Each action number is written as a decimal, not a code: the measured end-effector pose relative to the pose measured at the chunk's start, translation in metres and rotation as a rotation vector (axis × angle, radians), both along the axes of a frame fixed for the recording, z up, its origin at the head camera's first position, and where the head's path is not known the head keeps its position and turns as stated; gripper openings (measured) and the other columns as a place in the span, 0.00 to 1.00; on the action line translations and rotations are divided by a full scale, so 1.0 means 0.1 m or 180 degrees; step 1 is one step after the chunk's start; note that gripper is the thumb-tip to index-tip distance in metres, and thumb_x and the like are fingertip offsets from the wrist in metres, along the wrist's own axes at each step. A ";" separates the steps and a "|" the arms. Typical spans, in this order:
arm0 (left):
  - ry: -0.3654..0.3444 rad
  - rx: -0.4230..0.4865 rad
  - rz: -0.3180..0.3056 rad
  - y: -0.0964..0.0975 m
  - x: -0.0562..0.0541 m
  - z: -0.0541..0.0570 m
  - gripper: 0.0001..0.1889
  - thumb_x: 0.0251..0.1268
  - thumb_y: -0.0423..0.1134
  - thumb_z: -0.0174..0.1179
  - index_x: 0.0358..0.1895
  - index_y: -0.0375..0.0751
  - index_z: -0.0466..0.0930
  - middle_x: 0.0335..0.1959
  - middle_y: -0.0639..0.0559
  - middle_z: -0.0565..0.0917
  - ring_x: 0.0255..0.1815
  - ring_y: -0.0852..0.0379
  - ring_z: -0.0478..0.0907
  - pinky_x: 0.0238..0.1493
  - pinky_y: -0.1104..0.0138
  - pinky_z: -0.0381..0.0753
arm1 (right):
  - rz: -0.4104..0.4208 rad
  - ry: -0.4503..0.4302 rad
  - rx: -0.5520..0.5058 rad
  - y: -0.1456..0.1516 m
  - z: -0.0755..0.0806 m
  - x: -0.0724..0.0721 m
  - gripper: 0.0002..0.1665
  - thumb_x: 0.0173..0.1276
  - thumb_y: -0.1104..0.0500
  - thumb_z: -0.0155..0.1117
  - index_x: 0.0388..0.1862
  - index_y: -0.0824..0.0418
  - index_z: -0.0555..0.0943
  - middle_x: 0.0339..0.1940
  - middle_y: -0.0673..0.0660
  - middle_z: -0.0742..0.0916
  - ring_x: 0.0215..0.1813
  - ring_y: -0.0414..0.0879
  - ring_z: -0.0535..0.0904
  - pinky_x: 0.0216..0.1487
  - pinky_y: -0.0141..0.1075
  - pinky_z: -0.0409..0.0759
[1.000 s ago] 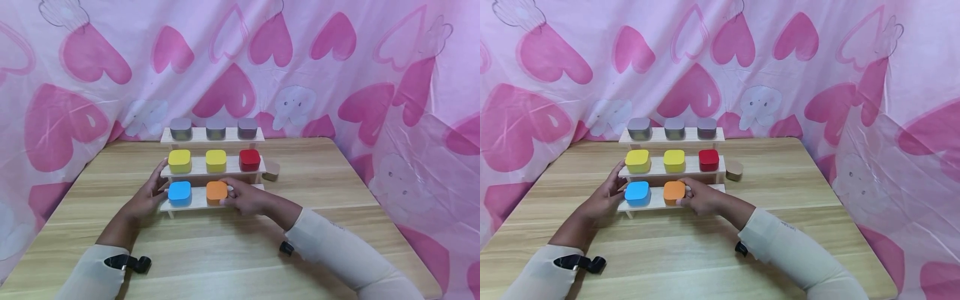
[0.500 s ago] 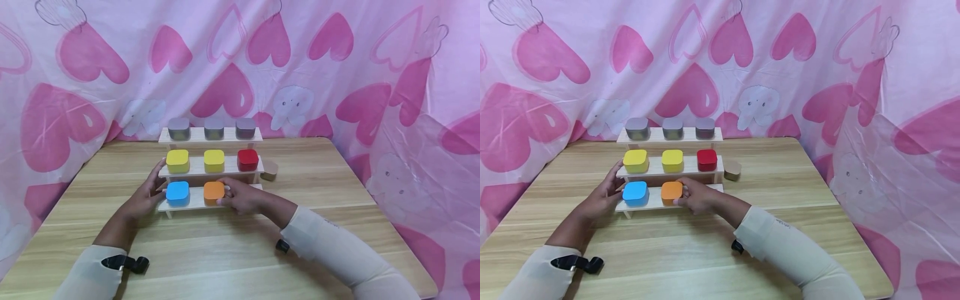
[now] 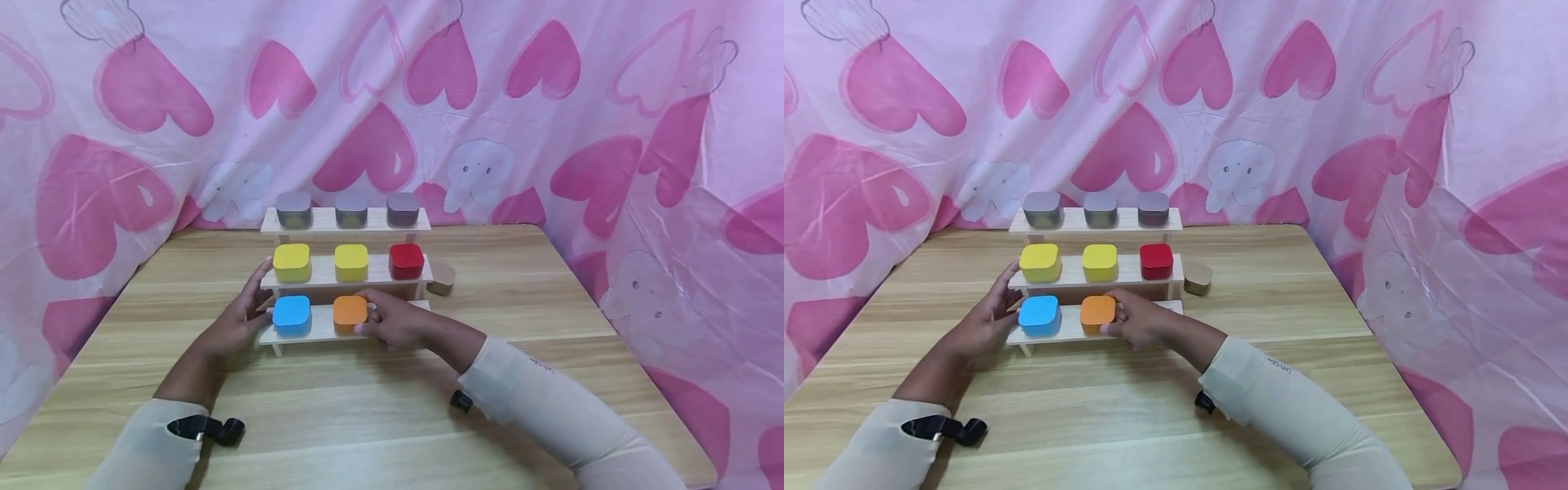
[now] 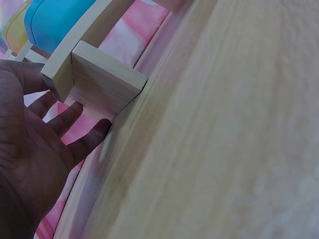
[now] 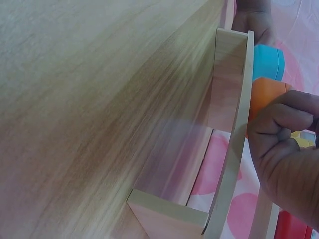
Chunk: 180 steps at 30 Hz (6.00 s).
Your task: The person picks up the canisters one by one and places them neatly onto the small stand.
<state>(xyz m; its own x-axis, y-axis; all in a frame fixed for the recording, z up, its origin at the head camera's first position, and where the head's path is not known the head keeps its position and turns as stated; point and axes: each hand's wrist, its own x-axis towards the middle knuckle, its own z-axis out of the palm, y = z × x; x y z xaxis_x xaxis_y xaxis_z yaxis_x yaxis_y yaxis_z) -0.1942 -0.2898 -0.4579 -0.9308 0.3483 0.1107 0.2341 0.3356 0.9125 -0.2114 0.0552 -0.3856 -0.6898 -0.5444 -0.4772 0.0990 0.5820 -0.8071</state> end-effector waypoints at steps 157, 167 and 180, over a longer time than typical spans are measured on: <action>-0.0112 -0.0054 0.0132 -0.01 -0.02 -0.03 0.58 0.78 0.24 0.59 0.90 0.75 0.30 0.94 0.47 0.37 0.89 0.21 0.49 0.80 0.29 0.59 | -0.1163 0.0395 -0.0168 1.56 -0.58 -0.91 0.53 0.81 0.56 0.68 0.93 0.50 0.49 0.27 0.49 0.74 0.22 0.41 0.64 0.24 0.31 0.67; -0.0035 -0.0029 0.0074 0.00 -0.05 -0.04 0.58 0.78 0.22 0.57 0.90 0.75 0.31 0.94 0.47 0.37 0.90 0.23 0.50 0.81 0.32 0.60 | -0.1067 0.0440 -0.0112 1.57 -0.60 -0.95 0.48 0.78 0.56 0.73 0.89 0.52 0.60 0.33 0.50 0.79 0.34 0.44 0.72 0.28 0.31 0.68; -0.0060 -0.0032 0.0097 0.02 -0.03 -0.02 0.58 0.77 0.23 0.58 0.90 0.74 0.30 0.94 0.46 0.38 0.89 0.23 0.51 0.79 0.34 0.62 | -0.1094 0.0421 -0.0108 1.57 -0.63 -0.96 0.41 0.83 0.56 0.66 0.88 0.50 0.62 0.37 0.51 0.79 0.36 0.43 0.74 0.29 0.31 0.70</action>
